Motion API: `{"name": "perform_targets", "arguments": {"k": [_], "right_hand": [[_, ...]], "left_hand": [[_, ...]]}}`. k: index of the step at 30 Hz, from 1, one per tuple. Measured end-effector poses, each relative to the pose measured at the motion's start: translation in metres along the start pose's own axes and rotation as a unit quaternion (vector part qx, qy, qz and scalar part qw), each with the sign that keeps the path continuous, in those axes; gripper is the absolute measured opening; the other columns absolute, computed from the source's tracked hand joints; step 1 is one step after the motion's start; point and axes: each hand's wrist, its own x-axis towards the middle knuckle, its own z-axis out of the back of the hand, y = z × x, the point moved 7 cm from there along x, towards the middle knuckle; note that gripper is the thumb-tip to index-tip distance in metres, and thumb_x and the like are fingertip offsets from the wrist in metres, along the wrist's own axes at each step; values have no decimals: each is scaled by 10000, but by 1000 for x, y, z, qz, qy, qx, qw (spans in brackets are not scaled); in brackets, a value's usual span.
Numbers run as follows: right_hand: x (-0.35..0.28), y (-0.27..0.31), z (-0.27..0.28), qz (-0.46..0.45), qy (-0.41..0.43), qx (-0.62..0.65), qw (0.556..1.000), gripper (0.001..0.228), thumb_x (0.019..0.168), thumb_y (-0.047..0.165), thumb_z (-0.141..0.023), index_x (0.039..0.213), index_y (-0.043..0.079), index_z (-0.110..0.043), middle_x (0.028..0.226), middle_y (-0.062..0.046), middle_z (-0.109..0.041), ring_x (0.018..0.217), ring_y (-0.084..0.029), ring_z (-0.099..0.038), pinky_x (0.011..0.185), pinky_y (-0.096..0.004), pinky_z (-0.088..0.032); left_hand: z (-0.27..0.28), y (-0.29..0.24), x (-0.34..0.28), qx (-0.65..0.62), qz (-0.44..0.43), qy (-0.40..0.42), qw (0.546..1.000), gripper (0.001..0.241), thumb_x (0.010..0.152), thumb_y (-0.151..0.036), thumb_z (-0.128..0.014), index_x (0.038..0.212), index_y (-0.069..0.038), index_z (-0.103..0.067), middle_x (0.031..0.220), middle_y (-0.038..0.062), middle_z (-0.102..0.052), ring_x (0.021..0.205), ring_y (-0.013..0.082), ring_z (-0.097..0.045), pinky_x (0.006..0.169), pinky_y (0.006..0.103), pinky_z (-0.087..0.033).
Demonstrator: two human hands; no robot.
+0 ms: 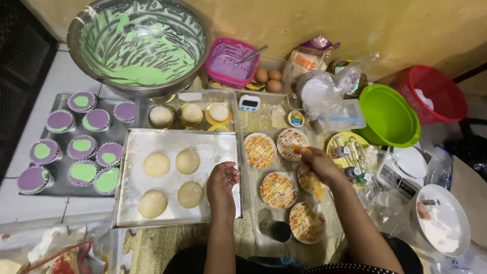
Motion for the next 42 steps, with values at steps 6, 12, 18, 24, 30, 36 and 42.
{"name": "perform_targets", "arguments": {"k": [6, 12, 18, 24, 30, 36, 42], "right_hand": [[63, -32, 49, 25, -22, 31, 999, 297, 1064, 259, -542, 1132, -27, -581, 653, 53, -340, 466, -67, -389, 370, -177, -294], [126, -58, 55, 79, -88, -330, 936, 546, 1051, 530, -552, 1351, 87, -661, 1111, -287, -700, 1157, -469, -652, 943, -552, -524], [101, -26, 1, 132, -19, -428, 894, 405, 1049, 325, -517, 1305, 26, -607, 1044, -329, -719, 1072, -527, -672, 915, -610, -524], [111, -32, -23, 164, 11, -520, 838, 325, 1024, 257, -536, 1252, 32, -590, 955, -293, -724, 975, -493, -722, 832, -570, -567], [122, -21, -12, 130, -14, -538, 833, 329, 1027, 207, -452, 1232, -6, -596, 993, -299, -734, 1014, -489, -719, 862, -586, -562], [161, -37, 19, 114, -60, -547, 827, 264, 976, 237, -556, 1134, 39, -630, 964, -241, -743, 979, -450, -738, 834, -579, -572], [103, -38, -23, 132, 24, -543, 829, 306, 1022, 197, -425, 1172, 0, -606, 995, -305, -729, 1017, -503, -714, 882, -599, -551]], "left_hand": [[-7, -10, -8, 8, -7, -9, 1000, 323, 998, -248, -479, 1028, 8, -673, 791, 100, -606, 710, 183, -579, 685, 295, -486], [-7, 1, -3, 17, -6, -16, 1000, 317, 988, -246, -503, 1005, 14, -683, 776, 117, -605, 693, 192, -574, 669, 303, -483], [-5, 5, 1, 19, -6, -14, 1000, 313, 989, -216, -499, 1026, 31, -686, 783, 126, -607, 693, 201, -581, 666, 305, -478], [-9, 4, -1, 21, -7, -10, 1000, 310, 1013, -189, -475, 1027, 43, -681, 781, 131, -599, 690, 207, -574, 668, 315, -476], [-10, 1, -2, 21, -11, -6, 1000, 306, 1014, -174, -470, 1025, 48, -680, 776, 138, -601, 684, 213, -569, 664, 316, -457], [-13, -3, -6, 23, -9, -10, 1000, 300, 1019, -168, -470, 1029, 49, -677, 781, 130, -606, 688, 204, -569, 669, 307, -465], [-11, -2, -5, 29, -13, -8, 999, 304, 1022, -169, -461, 1032, 44, -678, 783, 134, -609, 693, 210, -573, 672, 316, -470]]}}
